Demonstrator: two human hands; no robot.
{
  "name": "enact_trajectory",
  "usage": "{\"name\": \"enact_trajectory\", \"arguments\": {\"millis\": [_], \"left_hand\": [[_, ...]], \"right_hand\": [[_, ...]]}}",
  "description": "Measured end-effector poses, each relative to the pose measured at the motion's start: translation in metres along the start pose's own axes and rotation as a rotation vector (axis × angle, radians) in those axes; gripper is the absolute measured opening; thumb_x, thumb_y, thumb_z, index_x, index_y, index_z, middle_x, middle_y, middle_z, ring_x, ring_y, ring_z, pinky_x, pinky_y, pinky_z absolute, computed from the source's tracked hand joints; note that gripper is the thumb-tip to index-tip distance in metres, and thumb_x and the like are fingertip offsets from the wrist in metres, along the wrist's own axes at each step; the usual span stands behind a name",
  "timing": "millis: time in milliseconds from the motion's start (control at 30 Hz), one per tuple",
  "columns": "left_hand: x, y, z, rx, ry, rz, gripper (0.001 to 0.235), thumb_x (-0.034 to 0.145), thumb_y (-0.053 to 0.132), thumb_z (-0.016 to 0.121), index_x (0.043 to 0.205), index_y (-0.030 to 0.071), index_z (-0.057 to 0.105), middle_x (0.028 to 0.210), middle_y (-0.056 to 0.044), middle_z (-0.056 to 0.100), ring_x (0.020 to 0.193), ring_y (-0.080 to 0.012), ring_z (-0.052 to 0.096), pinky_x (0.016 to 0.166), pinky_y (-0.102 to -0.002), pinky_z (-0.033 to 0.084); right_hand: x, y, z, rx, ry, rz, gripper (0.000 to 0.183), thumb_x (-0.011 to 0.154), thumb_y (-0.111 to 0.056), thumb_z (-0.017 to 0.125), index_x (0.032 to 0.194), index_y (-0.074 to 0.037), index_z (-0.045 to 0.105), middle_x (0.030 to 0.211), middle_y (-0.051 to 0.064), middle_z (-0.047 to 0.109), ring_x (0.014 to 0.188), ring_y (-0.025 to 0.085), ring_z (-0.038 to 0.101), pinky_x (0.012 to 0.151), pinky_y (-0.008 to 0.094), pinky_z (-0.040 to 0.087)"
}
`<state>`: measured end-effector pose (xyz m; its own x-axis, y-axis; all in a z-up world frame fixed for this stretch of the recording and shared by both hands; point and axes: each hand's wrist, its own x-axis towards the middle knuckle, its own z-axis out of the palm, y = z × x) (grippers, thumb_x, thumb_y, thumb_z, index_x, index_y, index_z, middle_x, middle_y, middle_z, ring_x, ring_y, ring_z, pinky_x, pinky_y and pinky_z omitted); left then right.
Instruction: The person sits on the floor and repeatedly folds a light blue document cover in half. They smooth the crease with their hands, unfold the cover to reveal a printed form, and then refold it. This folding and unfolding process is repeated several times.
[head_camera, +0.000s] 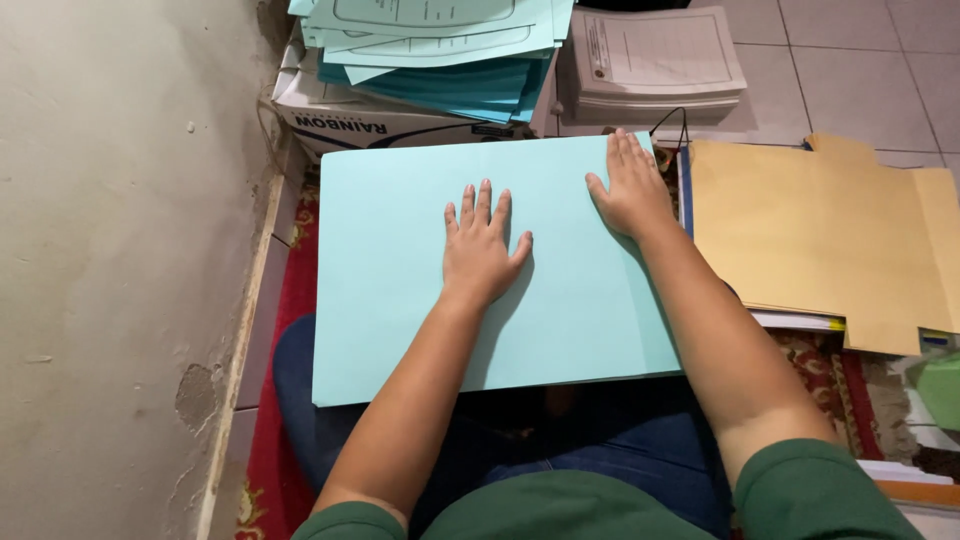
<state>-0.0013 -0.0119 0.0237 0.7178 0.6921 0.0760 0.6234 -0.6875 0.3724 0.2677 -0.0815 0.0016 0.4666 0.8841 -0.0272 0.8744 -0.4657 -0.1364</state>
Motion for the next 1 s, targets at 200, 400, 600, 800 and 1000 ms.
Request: {"name": "enact_trajectory", "arguments": {"millis": [200,400,600,800,1000], "left_hand": [[0.004,-0.006,0.010,0.023,0.077,-0.005,0.071,0.097,0.053,0.046,0.155,0.013,0.045,0.164,-0.019,0.035,0.154,-0.0372,0.027,0.123,-0.060,0.014],[0.003,-0.010,0.018,0.001,0.128,0.003,0.067,0.097,0.049,0.048,0.153,0.012,0.049,0.162,-0.018,0.039,0.153,-0.0363,0.029,0.122,-0.060,0.014],[0.004,-0.010,0.018,0.004,0.093,-0.002,0.068,0.100,0.049,0.044,0.156,0.011,0.045,0.164,-0.018,0.035,0.155,-0.0364,0.025,0.123,-0.060,0.009],[0.004,-0.007,0.013,0.011,0.055,-0.019,0.068,0.100,0.050,0.043,0.157,0.012,0.042,0.166,-0.017,0.032,0.156,-0.0361,0.022,0.123,-0.059,0.008],[0.004,-0.005,0.010,-0.012,0.038,-0.041,0.067,0.101,0.049,0.041,0.158,0.014,0.041,0.167,-0.016,0.031,0.156,-0.0349,0.020,0.124,-0.058,0.005]], "right_hand": [[-0.048,-0.010,-0.005,-0.005,-0.028,0.034,0.082,0.105,-0.058,0.021,0.164,-0.001,0.019,0.171,0.018,0.015,0.159,0.031,0.013,0.130,0.044,0.006],[-0.118,-0.025,-0.017,0.012,-0.024,0.042,0.079,0.105,-0.055,0.024,0.162,0.000,0.022,0.171,0.019,0.018,0.158,0.032,0.016,0.129,0.045,0.010],[-0.095,-0.020,-0.016,0.043,-0.013,0.033,0.081,0.104,-0.058,0.027,0.163,-0.003,0.021,0.172,0.016,0.016,0.158,0.030,0.014,0.129,0.044,0.009],[-0.021,-0.004,-0.008,-0.031,-0.018,0.026,0.082,0.104,-0.061,0.026,0.164,-0.005,0.019,0.172,0.014,0.016,0.159,0.028,0.015,0.130,0.044,0.010],[0.005,0.002,-0.006,-0.006,-0.038,0.026,0.080,0.105,-0.063,0.021,0.166,-0.011,0.017,0.173,0.006,0.013,0.159,0.021,0.012,0.130,0.039,0.006]]}}
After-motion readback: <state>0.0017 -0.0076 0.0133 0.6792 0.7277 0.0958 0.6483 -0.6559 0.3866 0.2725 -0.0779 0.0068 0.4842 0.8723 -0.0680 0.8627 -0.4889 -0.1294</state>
